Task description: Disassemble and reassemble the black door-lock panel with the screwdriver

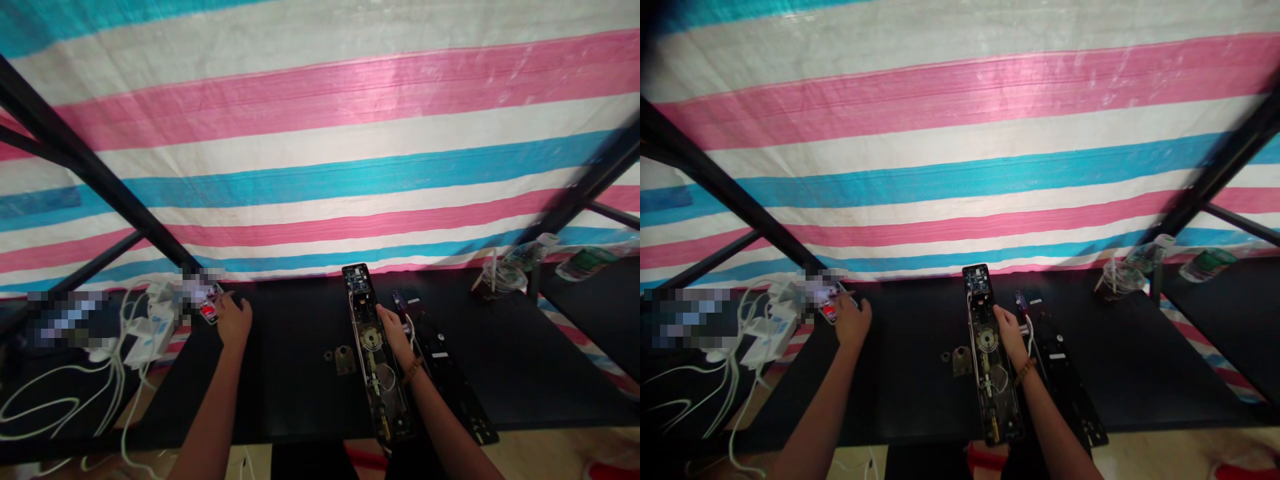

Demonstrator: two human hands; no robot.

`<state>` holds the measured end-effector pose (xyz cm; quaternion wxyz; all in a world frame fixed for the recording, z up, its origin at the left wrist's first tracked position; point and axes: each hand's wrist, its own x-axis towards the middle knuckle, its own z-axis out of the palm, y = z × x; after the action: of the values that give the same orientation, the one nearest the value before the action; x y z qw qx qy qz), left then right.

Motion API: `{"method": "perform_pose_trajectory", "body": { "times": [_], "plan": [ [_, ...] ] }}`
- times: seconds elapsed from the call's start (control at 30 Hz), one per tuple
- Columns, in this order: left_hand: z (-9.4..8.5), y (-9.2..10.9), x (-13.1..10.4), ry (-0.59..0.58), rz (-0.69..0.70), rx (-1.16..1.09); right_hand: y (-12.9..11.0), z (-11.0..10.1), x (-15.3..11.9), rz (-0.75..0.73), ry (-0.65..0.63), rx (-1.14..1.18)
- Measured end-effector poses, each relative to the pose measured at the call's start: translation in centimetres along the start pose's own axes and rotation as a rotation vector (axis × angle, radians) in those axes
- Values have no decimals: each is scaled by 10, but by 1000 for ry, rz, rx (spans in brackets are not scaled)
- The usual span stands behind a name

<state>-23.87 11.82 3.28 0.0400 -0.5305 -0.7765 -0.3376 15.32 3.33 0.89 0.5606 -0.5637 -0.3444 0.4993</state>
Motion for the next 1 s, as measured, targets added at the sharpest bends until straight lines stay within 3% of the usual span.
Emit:
{"method": "perform_pose_trajectory", "body": {
  "times": [0.2,0.3,0.73,1.0],
  "plan": [
    [18,21,-84,-260,217,-53,1,-1,-1,1,6,-10],
    [16,25,-102,-293,293,-34,0,-2,-2,8,27,-25],
    [15,30,-103,-299,302,56,-10,2,4,45,-45,-10],
    [15,28,-104,-284,322,70,-10,4,25,75,-38,-170]
  ]
}}
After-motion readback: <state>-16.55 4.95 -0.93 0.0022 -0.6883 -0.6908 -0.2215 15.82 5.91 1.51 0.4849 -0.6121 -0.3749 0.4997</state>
